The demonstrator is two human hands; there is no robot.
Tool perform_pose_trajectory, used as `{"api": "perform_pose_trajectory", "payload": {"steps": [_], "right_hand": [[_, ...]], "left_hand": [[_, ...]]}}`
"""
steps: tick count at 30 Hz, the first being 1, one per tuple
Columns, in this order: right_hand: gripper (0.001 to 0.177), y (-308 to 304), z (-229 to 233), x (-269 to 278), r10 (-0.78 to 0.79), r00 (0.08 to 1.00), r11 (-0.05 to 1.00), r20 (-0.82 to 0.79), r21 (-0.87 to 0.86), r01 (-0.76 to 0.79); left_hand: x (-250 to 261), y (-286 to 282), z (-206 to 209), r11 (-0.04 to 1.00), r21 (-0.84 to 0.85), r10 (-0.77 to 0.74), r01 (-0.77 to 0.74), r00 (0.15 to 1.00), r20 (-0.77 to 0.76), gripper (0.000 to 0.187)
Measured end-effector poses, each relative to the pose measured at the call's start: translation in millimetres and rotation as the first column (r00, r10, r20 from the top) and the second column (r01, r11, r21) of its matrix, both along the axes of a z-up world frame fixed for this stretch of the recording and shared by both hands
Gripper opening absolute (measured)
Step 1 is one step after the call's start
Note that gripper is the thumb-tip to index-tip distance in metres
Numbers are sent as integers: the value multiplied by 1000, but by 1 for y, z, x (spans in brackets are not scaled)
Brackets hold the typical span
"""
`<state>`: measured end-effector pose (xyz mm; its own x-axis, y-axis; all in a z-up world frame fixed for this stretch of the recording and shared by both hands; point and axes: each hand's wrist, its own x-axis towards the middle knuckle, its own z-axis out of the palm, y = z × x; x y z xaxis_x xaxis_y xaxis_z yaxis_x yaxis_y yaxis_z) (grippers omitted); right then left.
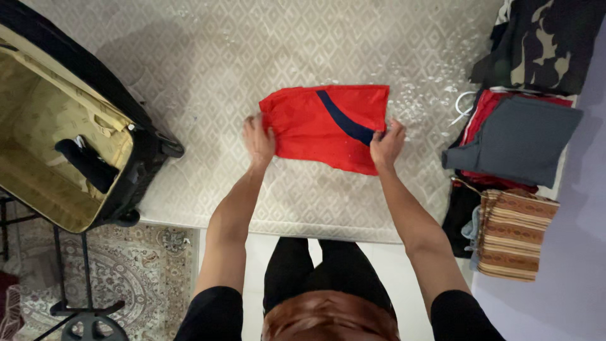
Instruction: The person takes a grey polo shirt and a red athletic shirt out of a suitcase, spreads each one on a mattress, folds the sleeves and sides inward to form rectangles, and places them in a stack.
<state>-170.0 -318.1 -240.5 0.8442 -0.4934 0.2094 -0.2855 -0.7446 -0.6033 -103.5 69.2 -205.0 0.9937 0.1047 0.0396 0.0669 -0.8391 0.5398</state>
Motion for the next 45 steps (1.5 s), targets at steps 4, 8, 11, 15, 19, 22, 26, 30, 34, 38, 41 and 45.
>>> {"api": "perform_pose_trajectory", "payload": {"steps": [4, 8, 11, 15, 19, 22, 26, 30, 34, 38, 41, 45], "right_hand": [[39, 9, -6, 37, 132, 983, 991, -127, 1, -133], [44, 6, -9, 72, 85, 941, 996, -328, 64, -68], [52, -2, -8, 88, 140, 878, 978, -458, 203, -50], [61, -14, -7, 105, 148, 801, 985, -580, 161, -65], [68, -28, -12, 118, 262, 797, 916, -544, 400, -28], [67, -37, -14, 123, 296, 885, 916, -360, 370, -156], [78, -36, -19, 121, 332, 860, 940, -387, 213, -267], [80, -17, 3, 103, 303, 948, 947, -103, -76, -311], [63, 24, 55, 51, 400, 912, 912, 88, -134, -387], [37, 46, 71, 5, 699, 715, 715, 28, -13, -699], [31, 43, 62, -19, 756, 639, 646, -141, 7, -763], [46, 21, 72, -38, 699, 679, 696, -224, -5, -718]], "left_hand": [[31, -18, -1, 941, 259, -214, 216, 976, -38, 43], [57, -23, -2, 973, 137, -151, 186, 960, -235, 65], [75, -23, -10, 993, 31, -101, 117, 943, -318, 85], [89, -19, -26, 1000, 2, -18, 20, 921, -388, 84], [103, -10, -47, 995, -18, -93, 94, 897, -431, 45], [109, -15, -39, 998, 66, 41, -16, 916, -399, 36], [111, -23, 0, 983, 165, 129, -79, 941, -313, 33], [89, -31, 34, 986, 164, 51, -44, 998, -38, 55], [48, -39, 47, 938, 177, -315, 298, 946, 80, 66], [-11, -63, 23, 788, 162, -587, 594, 804, -90, 58], [-31, -66, 2, 776, 215, -545, 593, 802, -244, 59], [-36, -42, -8, 879, 239, -365, 413, 904, -223, 72]]}}
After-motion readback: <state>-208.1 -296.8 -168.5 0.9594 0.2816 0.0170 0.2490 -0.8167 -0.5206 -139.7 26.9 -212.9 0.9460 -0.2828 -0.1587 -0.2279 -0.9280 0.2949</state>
